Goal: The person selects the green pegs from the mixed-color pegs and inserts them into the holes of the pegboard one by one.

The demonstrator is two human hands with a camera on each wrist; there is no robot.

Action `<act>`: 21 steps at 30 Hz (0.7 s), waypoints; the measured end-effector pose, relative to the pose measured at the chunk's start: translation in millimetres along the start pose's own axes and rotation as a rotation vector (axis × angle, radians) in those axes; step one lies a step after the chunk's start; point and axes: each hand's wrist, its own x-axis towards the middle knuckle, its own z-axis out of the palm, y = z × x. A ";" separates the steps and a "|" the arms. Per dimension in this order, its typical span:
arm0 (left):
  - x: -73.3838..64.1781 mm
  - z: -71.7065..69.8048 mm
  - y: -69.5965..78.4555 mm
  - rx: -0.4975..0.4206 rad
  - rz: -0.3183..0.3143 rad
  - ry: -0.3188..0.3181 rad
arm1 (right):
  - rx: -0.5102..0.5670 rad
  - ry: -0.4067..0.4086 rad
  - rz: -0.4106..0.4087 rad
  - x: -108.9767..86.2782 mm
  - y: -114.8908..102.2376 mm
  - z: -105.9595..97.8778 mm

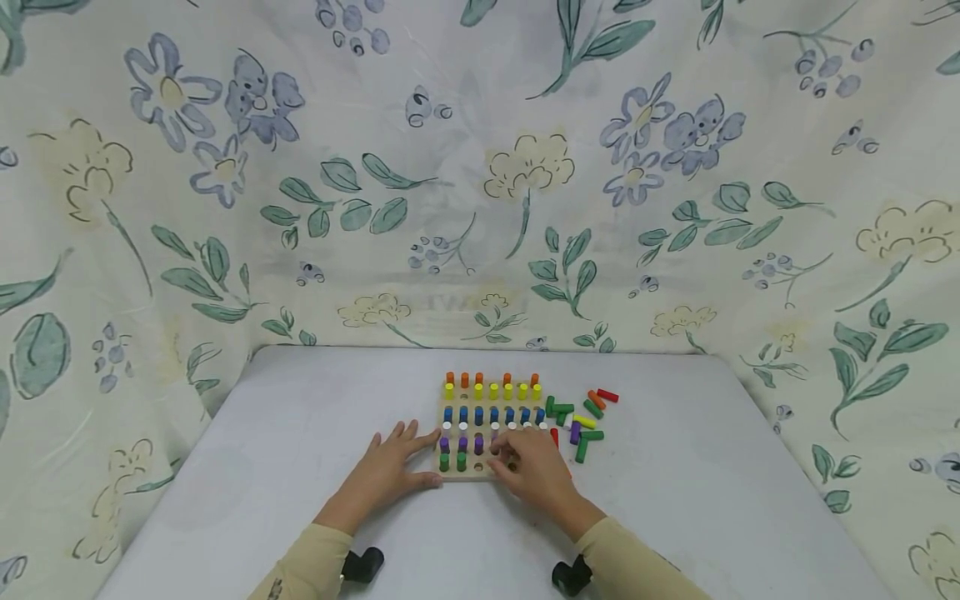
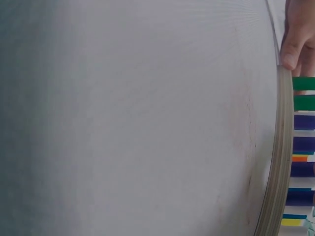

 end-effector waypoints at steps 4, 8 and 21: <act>-0.8 -1.4 1.8 -0.005 -0.001 -0.003 | 0.004 0.002 -0.004 -1.6 1.3 -2.6; -1.9 -2.5 3.3 -0.009 0.002 0.000 | 0.019 -0.003 0.001 -3.0 3.7 -5.0; 1.5 2.6 -1.6 -0.005 -0.006 -0.002 | 0.026 0.010 0.011 -8.1 15.8 -7.0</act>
